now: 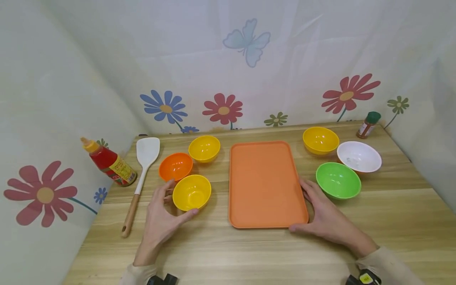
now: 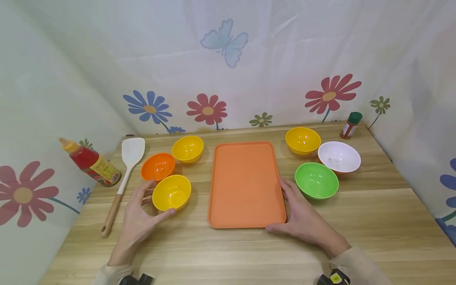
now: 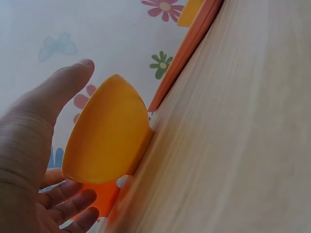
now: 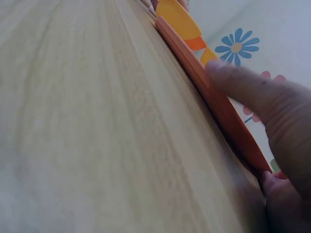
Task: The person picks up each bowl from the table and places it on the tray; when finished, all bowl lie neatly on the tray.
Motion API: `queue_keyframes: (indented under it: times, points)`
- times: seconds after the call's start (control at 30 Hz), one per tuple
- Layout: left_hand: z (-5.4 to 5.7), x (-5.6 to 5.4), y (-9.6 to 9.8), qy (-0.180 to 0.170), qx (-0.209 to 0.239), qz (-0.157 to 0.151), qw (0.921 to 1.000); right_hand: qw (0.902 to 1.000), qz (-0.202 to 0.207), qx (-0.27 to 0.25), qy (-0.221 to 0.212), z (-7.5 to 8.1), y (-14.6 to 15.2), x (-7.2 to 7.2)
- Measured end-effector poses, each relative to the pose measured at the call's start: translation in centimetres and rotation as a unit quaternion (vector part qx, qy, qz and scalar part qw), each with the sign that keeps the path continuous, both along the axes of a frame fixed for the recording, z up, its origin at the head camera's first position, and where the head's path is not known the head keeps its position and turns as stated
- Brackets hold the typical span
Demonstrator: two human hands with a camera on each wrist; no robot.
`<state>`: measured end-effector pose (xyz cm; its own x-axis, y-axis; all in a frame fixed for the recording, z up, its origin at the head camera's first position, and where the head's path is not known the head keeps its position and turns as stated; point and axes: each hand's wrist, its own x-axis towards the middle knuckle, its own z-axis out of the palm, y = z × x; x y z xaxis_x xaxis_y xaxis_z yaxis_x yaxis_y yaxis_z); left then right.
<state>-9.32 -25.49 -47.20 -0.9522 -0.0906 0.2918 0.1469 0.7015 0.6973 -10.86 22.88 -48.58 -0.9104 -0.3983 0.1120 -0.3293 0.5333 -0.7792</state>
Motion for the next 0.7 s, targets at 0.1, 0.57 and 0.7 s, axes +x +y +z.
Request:
queue_keyframes:
  times: [0.1, 0.57, 0.7]
  points:
    - [-0.05, 0.02, -0.01, -0.005, -0.002, 0.001, 1.0000, 0.9988, -0.012, 0.046, 0.013, 0.30, -0.08, 0.21]
    - [-0.36, -0.07, 0.02, -0.037, 0.027, 0.000, 0.9990, 0.9977, -0.024, 0.063, 0.004, 0.52, 0.68, -0.05]
    - [-0.38, -0.18, -0.03, -0.046, 0.030, 0.006, 0.9985, 0.9975, -0.026, 0.066, 0.000, 0.51, 0.67, -0.14]
